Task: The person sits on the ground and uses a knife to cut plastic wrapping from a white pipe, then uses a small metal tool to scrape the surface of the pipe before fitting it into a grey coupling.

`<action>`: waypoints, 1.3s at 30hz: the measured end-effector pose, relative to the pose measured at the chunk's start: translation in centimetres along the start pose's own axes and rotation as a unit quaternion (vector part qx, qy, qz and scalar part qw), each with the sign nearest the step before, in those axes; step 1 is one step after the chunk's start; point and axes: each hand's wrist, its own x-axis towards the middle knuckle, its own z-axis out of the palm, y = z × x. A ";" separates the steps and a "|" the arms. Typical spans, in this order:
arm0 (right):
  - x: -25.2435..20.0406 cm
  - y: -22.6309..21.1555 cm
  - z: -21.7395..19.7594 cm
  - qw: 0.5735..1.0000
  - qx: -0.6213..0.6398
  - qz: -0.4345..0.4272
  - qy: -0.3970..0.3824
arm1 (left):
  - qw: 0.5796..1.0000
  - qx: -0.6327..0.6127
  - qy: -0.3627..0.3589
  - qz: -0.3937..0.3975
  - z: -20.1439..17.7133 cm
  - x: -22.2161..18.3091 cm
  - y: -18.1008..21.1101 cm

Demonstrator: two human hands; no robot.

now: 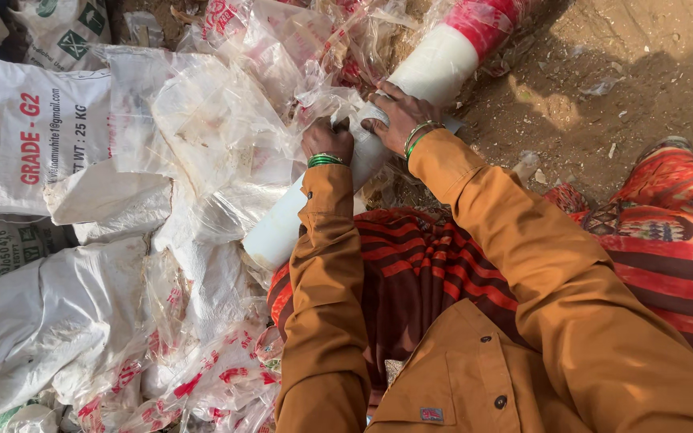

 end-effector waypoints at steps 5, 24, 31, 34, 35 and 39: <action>-1.0 -1.4 -4.2 1.000 0.010 -0.007 -0.023 | 0.991 -0.121 -0.064 -0.009 -3.1 0.6 1.7; 1.4 13.0 6.6 0.732 0.560 0.238 0.305 | 0.906 -0.135 0.192 -0.352 -13.1 -8.1 -17.7; 0.8 15.5 5.7 0.723 0.563 0.270 0.295 | 0.881 -0.364 0.242 -0.181 -15.2 -8.0 -16.2; -0.6 14.1 5.9 0.721 0.583 0.276 0.253 | 0.861 -0.439 0.217 -0.136 -18.9 -7.8 -13.9; -1.0 13.1 5.7 0.711 0.603 0.281 0.227 | 0.858 -0.451 0.210 -0.127 -20.4 -7.7 -12.6; -4.1 8.2 3.5 0.777 0.592 0.202 0.079 | 0.867 -0.461 0.171 -0.081 -26.3 -10.1 -6.2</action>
